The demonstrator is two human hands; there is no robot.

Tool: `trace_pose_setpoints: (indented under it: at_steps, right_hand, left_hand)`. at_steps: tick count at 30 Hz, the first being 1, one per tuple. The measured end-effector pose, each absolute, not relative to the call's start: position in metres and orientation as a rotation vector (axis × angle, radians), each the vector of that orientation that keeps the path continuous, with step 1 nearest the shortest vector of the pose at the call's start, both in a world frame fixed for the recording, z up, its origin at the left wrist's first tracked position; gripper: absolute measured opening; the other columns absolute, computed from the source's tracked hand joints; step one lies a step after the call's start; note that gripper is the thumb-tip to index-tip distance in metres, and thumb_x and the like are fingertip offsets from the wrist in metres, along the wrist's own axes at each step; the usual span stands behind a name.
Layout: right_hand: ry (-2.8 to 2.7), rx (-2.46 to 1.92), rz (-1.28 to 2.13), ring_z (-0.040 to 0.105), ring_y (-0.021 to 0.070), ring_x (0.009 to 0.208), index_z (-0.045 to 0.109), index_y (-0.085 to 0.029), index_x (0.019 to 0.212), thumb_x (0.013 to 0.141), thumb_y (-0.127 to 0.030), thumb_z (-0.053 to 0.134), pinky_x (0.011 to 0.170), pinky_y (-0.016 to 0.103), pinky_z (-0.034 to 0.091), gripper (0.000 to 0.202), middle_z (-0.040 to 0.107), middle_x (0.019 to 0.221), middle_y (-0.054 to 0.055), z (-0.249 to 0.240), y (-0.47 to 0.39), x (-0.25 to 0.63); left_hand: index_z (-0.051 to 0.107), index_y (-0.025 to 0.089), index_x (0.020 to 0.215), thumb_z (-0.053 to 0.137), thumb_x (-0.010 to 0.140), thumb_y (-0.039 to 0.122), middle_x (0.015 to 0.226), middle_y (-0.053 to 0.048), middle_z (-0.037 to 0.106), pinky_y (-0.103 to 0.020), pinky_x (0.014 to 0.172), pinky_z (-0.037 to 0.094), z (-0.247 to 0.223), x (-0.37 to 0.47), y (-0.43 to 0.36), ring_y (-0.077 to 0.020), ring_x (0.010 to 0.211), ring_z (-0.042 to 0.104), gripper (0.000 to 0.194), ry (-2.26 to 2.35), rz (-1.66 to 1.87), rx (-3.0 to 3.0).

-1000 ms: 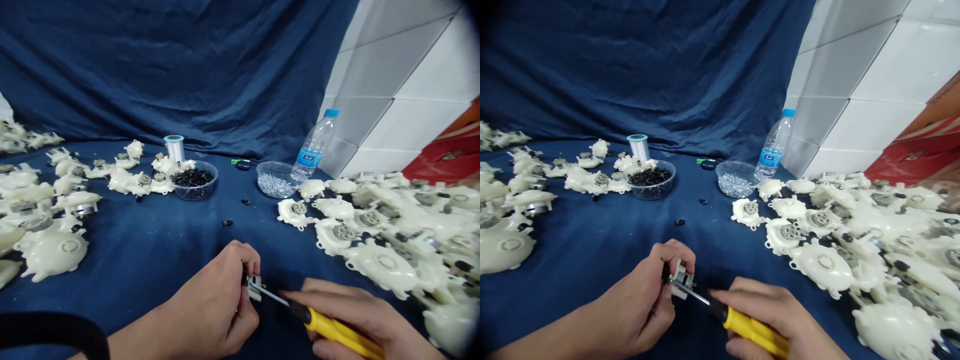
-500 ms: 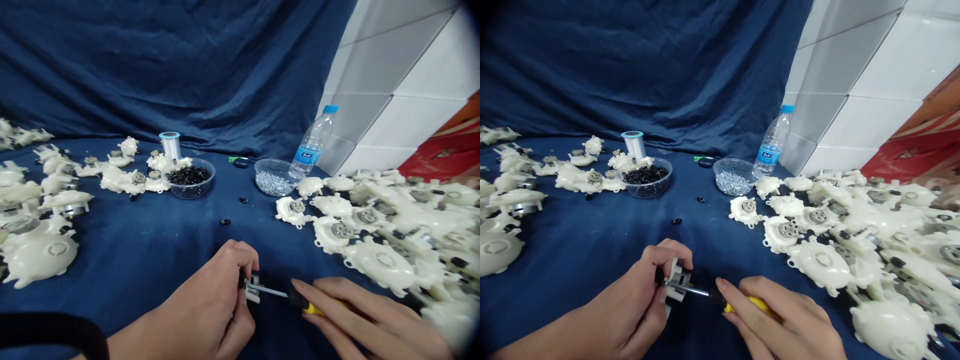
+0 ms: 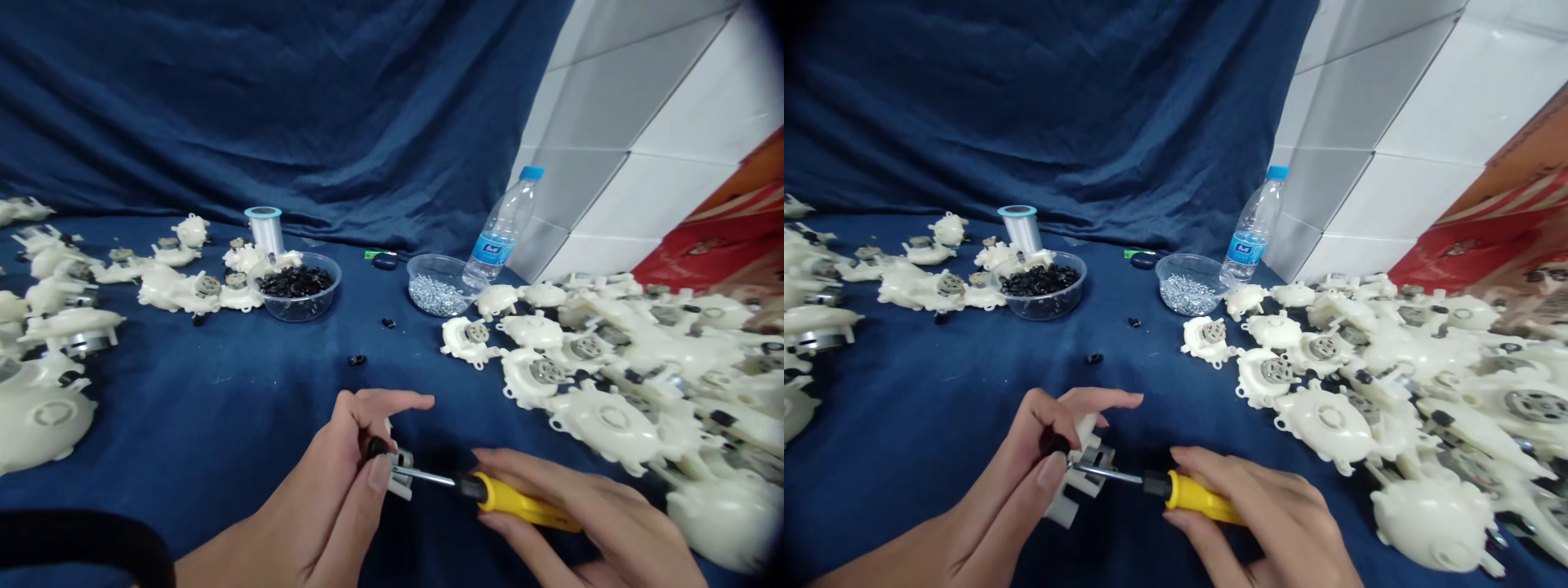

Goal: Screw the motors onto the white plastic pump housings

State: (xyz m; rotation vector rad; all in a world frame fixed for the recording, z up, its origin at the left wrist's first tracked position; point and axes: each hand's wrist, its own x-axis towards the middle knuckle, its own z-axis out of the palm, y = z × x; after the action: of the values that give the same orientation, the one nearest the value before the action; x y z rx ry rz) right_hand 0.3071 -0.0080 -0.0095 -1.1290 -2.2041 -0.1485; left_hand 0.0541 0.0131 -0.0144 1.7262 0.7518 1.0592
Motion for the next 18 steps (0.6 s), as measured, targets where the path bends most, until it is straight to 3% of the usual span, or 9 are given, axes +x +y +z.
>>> trace_pose_setpoints:
  at_steps: [7, 11, 18]
  right_hand:
    - [-2.158, -1.034, -0.083, 0.076, 0.0147, 0.078, 0.065, -0.023, 0.115, 0.086, -0.010, 0.068, 0.073, 0.021, 0.063, 0.032, 0.078, 0.095, 0.002, -0.003, -0.007, 0.308]
    - [-2.148, -0.948, -0.029, 0.076, 0.0152, 0.072, 0.068, -0.024, 0.113, 0.084, -0.008, 0.070, 0.066, 0.021, 0.063, 0.034, 0.079, 0.092, 0.001, 0.006, -0.006, 0.308]
    - [-2.115, -1.059, 0.122, 0.075, 0.0153, 0.067, 0.071, -0.027, 0.115, 0.083, -0.010, 0.071, 0.059, 0.019, 0.060, 0.036, 0.079, 0.089, 0.001, 0.004, -0.010, 0.304]
  left_hand:
    - [0.043, 0.030, 0.104, 0.040, 0.106, 0.037, 0.146, -0.003, 0.048, -0.047, 0.112, 0.034, -0.013, 0.052, 0.022, -0.0236, 0.138, 0.041, 0.008, 0.673, 0.993, 1.545]
    - [0.040, 0.032, 0.111, 0.030, 0.107, 0.041, 0.124, -0.005, 0.049, -0.037, 0.092, 0.047, -0.011, 0.051, 0.027, -0.0207, 0.113, 0.049, 0.014, 0.716, 0.877, 1.694]
    - [0.036, 0.029, 0.102, 0.023, 0.108, 0.037, 0.105, -0.001, 0.045, -0.027, 0.066, 0.046, -0.009, 0.054, 0.026, -0.0133, 0.073, 0.045, 0.016, 0.690, 0.891, 1.819]
